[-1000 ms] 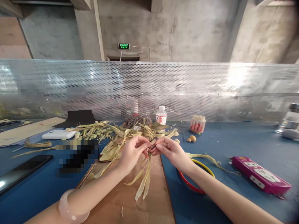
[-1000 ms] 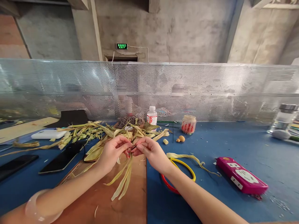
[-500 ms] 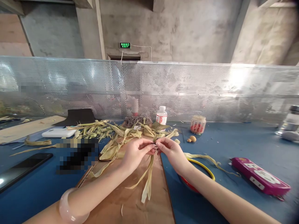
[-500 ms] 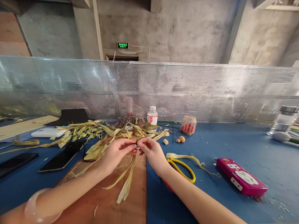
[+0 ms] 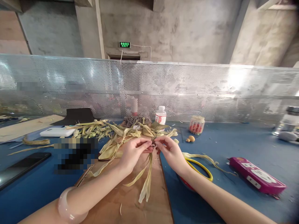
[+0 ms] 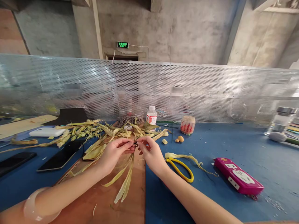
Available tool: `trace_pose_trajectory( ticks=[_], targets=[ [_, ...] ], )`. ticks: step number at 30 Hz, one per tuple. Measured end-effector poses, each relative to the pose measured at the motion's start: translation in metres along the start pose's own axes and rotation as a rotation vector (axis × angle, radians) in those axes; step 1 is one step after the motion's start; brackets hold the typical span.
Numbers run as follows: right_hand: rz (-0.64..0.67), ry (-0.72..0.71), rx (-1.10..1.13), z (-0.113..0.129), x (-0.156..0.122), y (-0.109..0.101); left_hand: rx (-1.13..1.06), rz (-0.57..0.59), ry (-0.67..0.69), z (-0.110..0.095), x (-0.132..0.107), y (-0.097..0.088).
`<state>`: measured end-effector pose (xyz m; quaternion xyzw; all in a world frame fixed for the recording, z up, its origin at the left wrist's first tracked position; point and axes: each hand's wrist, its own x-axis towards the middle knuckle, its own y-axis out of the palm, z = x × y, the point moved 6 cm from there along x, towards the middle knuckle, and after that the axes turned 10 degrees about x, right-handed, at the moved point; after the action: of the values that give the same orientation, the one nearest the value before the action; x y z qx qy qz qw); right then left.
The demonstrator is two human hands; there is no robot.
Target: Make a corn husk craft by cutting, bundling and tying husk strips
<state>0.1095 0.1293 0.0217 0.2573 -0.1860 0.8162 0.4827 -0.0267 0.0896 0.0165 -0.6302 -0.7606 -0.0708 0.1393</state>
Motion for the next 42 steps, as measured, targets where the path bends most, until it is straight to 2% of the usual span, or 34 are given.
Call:
trace_pose_trajectory(
  ticks=[5,8,13,19,24,27,29,32,36,38,42],
  targets=[
    [0.025,-0.369,-0.423,0.018,-0.002,-0.003,-0.031,0.024,-0.004,0.003,0.001,0.0],
    [0.024,-0.508,-0.638,0.023,-0.005,-0.002,-0.037,0.043,0.014,0.002,0.0,0.001],
    [0.036,-0.624,-0.831,0.027,-0.009,0.0,-0.026,0.08,0.02,0.001,0.0,0.003],
    [0.057,-0.657,-0.827,0.035,-0.009,0.002,0.134,0.094,0.063,0.001,0.001,0.001],
    [0.155,-0.597,-0.742,0.032,-0.007,0.009,0.29,0.053,0.053,0.001,0.001,-0.003],
    [0.145,-0.525,-0.68,0.028,-0.005,0.009,0.315,0.039,0.049,0.002,0.001,-0.003],
    [0.089,-0.414,-0.602,0.025,-0.004,0.006,0.33,0.037,0.045,0.004,0.002,-0.004],
    [0.026,-0.154,-0.426,0.015,-0.001,0.0,0.347,0.035,0.025,0.008,0.004,-0.005],
    [0.046,0.115,-0.203,0.002,0.0,0.001,0.328,0.029,-0.01,0.012,0.005,-0.006],
    [0.063,0.167,-0.159,-0.002,-0.001,0.003,0.314,0.035,-0.022,0.012,0.005,-0.005],
    [0.054,0.177,-0.156,-0.004,-0.002,0.004,0.298,0.027,-0.024,0.013,0.005,-0.005]
  ],
)
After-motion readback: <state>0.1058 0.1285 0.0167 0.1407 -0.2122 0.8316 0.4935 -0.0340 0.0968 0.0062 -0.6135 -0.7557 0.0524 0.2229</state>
